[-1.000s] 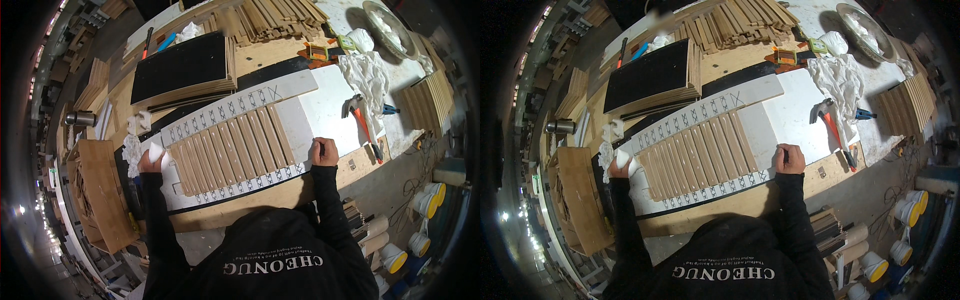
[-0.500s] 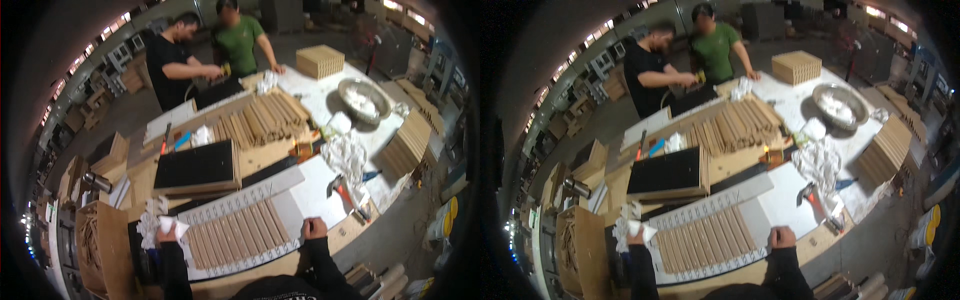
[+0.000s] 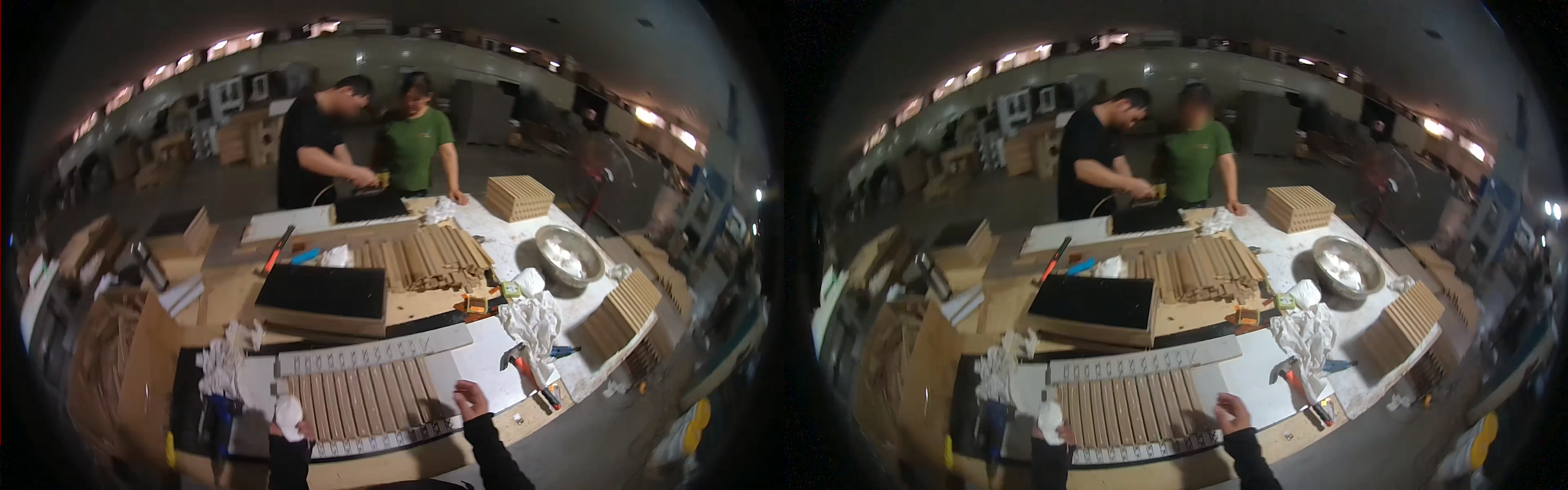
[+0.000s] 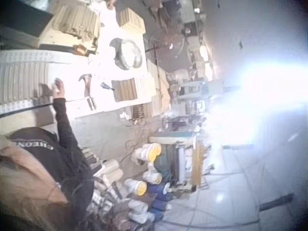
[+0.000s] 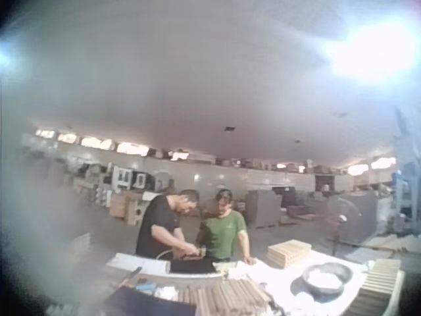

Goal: The person wipes wooden slats in a template jig with a cloth, positions a board over them, and fastens it using a pneumatic nailer. After removing and trimming the assembled panel, the person places new wooden slats from a box into the jig.

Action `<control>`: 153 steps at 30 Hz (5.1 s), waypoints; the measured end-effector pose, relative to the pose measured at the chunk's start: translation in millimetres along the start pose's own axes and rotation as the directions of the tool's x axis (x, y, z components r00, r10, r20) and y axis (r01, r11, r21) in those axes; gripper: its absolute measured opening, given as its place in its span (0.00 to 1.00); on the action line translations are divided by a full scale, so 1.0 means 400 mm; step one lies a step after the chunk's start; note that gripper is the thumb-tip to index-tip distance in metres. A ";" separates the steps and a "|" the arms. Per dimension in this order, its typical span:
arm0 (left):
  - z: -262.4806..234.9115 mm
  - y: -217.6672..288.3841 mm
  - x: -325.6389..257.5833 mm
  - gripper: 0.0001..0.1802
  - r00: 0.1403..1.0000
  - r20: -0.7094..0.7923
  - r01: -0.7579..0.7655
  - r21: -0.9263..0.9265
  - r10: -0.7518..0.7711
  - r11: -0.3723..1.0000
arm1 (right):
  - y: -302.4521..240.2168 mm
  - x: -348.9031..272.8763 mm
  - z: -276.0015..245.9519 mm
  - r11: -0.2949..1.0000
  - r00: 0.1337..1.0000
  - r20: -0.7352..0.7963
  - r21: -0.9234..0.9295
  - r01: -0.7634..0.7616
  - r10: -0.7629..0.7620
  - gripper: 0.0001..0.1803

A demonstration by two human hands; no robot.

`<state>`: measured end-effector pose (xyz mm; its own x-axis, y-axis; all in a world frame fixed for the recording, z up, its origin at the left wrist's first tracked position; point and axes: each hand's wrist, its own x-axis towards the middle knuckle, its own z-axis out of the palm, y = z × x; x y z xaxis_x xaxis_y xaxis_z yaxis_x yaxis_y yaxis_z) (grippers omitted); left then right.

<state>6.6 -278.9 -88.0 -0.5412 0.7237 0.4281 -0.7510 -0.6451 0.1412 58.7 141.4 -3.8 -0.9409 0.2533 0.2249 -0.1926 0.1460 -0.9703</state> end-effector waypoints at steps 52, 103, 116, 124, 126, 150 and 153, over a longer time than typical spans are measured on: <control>0.086 0.560 -0.513 0.38 0.303 -0.342 0.953 0.085 0.889 -0.292 | -0.123 -0.326 0.739 0.281 0.420 0.675 0.313 -0.907 0.606 0.23; 0.337 -0.139 -0.011 0.20 0.750 -0.561 0.662 0.650 0.350 -0.374 | -0.029 -0.516 0.313 0.743 0.462 0.591 -0.429 -0.514 0.661 0.22; 0.253 -0.154 0.060 0.09 0.847 -0.123 0.416 0.760 0.518 -0.499 | -0.007 -0.615 0.167 0.550 0.276 0.483 -0.640 -0.536 0.831 0.24; 0.164 -0.104 -0.053 0.05 0.354 -0.305 0.719 0.693 0.884 -0.049 | -0.072 -0.344 -0.096 0.689 0.869 -0.052 -0.587 -0.425 0.492 0.14; 0.138 -0.111 -0.108 0.12 0.431 -0.156 0.741 0.624 0.889 -0.249 | -0.052 -0.257 -0.105 0.802 0.918 -0.137 -0.450 -0.392 0.372 0.13; 0.127 -0.111 0.242 0.13 0.412 -0.238 0.541 0.841 0.880 -0.026 | 0.074 0.012 -0.055 0.902 0.888 0.383 -0.425 -0.075 0.254 0.22; 0.063 0.004 0.391 0.16 0.385 -0.446 0.041 0.883 0.808 0.468 | 0.060 0.008 -0.050 0.905 0.870 0.368 -0.386 -0.178 0.328 0.22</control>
<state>-69.6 -173.0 1.5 -0.9838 -0.1333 -0.1197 -0.0399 -0.4883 0.8717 56.7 164.7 -24.5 -0.9844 -0.0832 -0.1548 0.1004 0.4567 -0.8839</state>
